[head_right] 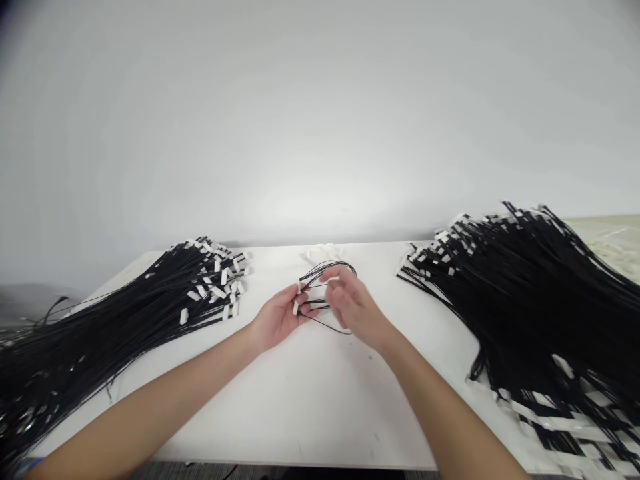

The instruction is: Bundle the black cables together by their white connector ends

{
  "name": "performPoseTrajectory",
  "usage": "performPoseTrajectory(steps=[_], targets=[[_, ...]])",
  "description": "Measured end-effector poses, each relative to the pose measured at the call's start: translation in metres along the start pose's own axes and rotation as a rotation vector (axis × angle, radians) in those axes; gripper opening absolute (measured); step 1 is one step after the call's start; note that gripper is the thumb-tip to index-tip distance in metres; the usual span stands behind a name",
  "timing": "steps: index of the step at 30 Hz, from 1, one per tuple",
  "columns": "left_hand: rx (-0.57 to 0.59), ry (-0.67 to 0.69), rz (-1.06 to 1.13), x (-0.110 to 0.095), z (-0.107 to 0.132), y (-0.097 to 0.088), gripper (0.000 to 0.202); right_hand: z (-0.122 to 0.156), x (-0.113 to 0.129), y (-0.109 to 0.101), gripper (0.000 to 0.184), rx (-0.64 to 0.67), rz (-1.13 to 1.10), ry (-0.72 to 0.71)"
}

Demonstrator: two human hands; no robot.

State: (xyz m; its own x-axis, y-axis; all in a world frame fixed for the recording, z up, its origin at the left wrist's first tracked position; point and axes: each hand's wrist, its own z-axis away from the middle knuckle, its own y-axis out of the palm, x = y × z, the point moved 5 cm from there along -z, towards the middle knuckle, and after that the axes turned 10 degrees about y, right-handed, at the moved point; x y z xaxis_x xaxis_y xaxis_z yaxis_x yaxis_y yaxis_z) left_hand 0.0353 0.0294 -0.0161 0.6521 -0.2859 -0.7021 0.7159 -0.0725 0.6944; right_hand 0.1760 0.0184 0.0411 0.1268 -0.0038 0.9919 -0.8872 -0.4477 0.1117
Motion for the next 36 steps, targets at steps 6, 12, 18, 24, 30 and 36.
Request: performPoseTrajectory(steps=[6,12,18,24,30,36], targets=[[-0.031,-0.02,0.006,0.002,0.0,-0.002,0.016,-0.001,-0.012,0.021,0.029,-0.035,0.314,0.056],[-0.01,0.051,-0.005,-0.002,0.001,0.0,0.02,-0.002,-0.018,-0.003,0.031,-0.288,0.483,0.141],[0.004,0.059,-0.002,-0.003,0.002,0.002,0.021,-0.002,-0.019,-0.007,0.03,-0.353,0.451,0.204],[0.012,0.055,-0.003,-0.003,0.002,0.001,0.022,-0.002,-0.021,-0.01,0.029,-0.371,0.402,0.246],[0.03,0.053,-0.015,-0.002,0.001,0.001,0.021,-0.001,-0.02,-0.008,0.028,-0.36,0.384,0.291],[0.067,0.069,-0.034,-0.003,0.002,0.004,0.02,-0.001,-0.03,-0.011,0.027,-0.302,0.17,0.455]])
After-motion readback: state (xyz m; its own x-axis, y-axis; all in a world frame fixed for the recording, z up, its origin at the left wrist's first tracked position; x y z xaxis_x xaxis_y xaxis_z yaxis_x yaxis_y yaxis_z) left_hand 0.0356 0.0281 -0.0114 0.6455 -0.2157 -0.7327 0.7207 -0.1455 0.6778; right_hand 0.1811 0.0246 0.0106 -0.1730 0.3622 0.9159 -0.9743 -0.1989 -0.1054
